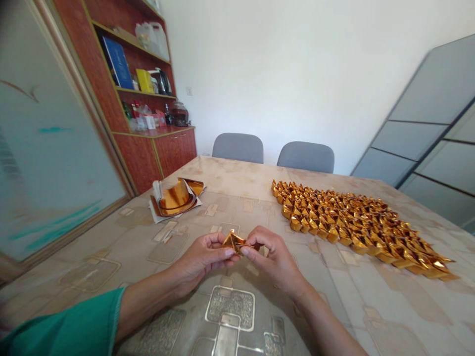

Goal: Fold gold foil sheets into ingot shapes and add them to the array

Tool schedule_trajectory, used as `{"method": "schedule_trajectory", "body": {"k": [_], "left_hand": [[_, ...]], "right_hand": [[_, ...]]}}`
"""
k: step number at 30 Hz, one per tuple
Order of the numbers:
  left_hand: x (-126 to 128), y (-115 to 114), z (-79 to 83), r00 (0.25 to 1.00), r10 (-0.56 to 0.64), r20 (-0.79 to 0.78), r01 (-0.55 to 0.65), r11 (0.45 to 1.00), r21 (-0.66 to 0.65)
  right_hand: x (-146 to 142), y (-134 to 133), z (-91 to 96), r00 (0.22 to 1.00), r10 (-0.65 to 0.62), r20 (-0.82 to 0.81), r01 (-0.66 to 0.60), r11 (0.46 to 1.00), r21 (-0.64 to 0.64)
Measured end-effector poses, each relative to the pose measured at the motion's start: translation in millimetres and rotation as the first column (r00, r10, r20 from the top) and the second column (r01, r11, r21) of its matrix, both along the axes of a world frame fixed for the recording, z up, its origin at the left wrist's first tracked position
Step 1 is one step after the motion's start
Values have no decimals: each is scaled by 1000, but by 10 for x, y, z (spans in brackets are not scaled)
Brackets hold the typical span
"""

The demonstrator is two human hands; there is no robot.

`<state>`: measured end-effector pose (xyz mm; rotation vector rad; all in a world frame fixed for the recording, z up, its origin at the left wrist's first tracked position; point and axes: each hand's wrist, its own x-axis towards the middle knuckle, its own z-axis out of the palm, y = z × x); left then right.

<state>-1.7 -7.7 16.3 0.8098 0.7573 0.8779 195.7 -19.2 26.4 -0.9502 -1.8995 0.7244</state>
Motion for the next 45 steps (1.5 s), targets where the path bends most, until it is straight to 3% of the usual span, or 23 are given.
{"method": "schedule_trajectory", "body": {"k": [5, 10, 13, 20, 28, 32, 40, 45], "left_hand": [[12, -14, -9, 1000, -1, 13, 1, 1000, 9], [38, -11, -80, 999, 48, 3, -48, 995, 91], [48, -11, -109, 997, 71, -1, -71, 989, 130], [80, -44, -73, 998, 57, 31, -60, 993, 99], [77, -37, -80, 994, 98, 45, -103, 989, 106], [81, -37, -85, 994, 102, 39, -105, 989, 99], [77, -31, -100, 996, 88, 19, -89, 990, 109], [71, -29, -119, 995, 90, 41, -93, 992, 81]], "right_hand": [[-58, 9, -54, 991, -131, 35, 131, 991, 8], [-98, 13, -135, 975, -219, -48, 216, 975, -51], [-114, -5, -134, 976, -207, -72, 201, 976, -82], [-143, -55, -39, 989, -150, -11, 150, 989, 4], [-174, -63, -40, 954, -296, 40, 284, 941, 184], [-206, -79, -45, 948, -311, 68, 288, 928, 236], [-229, -87, -82, 934, -332, 135, 283, 914, 289], [-252, -82, -85, 961, -246, 130, 208, 946, 249]]}}
